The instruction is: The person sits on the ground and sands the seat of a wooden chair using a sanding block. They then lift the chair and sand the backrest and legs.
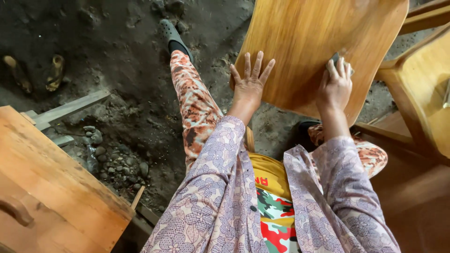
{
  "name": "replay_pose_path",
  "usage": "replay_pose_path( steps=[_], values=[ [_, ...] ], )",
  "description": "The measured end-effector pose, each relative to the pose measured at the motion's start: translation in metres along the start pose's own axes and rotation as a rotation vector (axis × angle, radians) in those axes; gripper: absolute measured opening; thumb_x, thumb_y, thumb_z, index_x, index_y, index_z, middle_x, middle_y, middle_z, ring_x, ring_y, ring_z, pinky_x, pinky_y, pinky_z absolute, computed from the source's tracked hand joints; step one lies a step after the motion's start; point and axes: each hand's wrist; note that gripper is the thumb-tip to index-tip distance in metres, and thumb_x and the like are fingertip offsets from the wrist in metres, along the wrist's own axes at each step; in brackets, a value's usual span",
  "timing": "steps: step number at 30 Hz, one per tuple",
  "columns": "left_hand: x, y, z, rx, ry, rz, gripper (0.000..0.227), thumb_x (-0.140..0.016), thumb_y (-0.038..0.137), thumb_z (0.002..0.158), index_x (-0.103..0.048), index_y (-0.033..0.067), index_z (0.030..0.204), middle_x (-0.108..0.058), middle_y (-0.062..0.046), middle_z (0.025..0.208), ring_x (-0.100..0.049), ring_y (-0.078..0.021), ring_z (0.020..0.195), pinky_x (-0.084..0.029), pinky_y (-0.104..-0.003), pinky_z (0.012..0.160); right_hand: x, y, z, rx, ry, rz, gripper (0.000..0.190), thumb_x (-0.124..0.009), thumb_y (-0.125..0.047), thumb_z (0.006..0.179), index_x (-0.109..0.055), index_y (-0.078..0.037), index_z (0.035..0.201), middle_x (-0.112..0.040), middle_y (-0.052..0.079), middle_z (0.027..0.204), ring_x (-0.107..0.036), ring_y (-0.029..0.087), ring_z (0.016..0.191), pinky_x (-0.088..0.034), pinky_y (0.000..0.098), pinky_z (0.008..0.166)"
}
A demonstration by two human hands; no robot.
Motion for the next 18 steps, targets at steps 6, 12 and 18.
replay_pose_path(
  steps=[6, 12, 18],
  values=[
    [0.008, -0.001, -0.006, -0.014, -0.001, -0.015, 0.122, -0.073, -0.004, 0.081, 0.008, 0.0304, 0.166, 0.019, -0.016, 0.170, 0.016, -0.0491, 0.153, -0.006, -0.084, 0.113, 0.018, -0.033, -0.036, -0.015, -0.028, -0.004, 0.040, -0.066, -0.011, 0.098, -0.071, -0.007, 0.138, -0.061, 0.022, 0.143, -0.055, 0.048, 0.127, -0.048, 0.0548, 0.098],
    [0.020, -0.004, -0.011, -0.017, 0.003, -0.060, 0.123, -0.073, -0.004, 0.081, 0.008, 0.0314, 0.167, 0.019, -0.015, 0.170, 0.017, -0.0479, 0.154, -0.004, -0.083, 0.114, 0.067, -0.070, -0.142, -0.143, -0.163, -0.005, 0.046, -0.062, -0.018, 0.100, -0.063, -0.015, 0.147, -0.053, 0.013, 0.156, -0.045, 0.039, 0.142, -0.035, 0.0528, 0.109],
    [0.016, -0.002, -0.008, -0.016, 0.002, -0.027, 0.124, -0.073, -0.005, 0.080, 0.008, 0.0304, 0.167, 0.022, -0.015, 0.169, 0.019, -0.0484, 0.153, -0.005, -0.083, 0.115, 0.053, -0.014, -0.069, -0.072, -0.060, -0.031, 0.036, -0.059, -0.006, 0.105, -0.068, -0.005, 0.140, -0.061, 0.023, 0.144, -0.053, 0.048, 0.130, -0.043, 0.0594, 0.100]
  ],
)
Point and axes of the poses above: each hand's wrist, its own z-axis towards the middle knuckle, its own x-axis out of the back of the hand, y = z × x
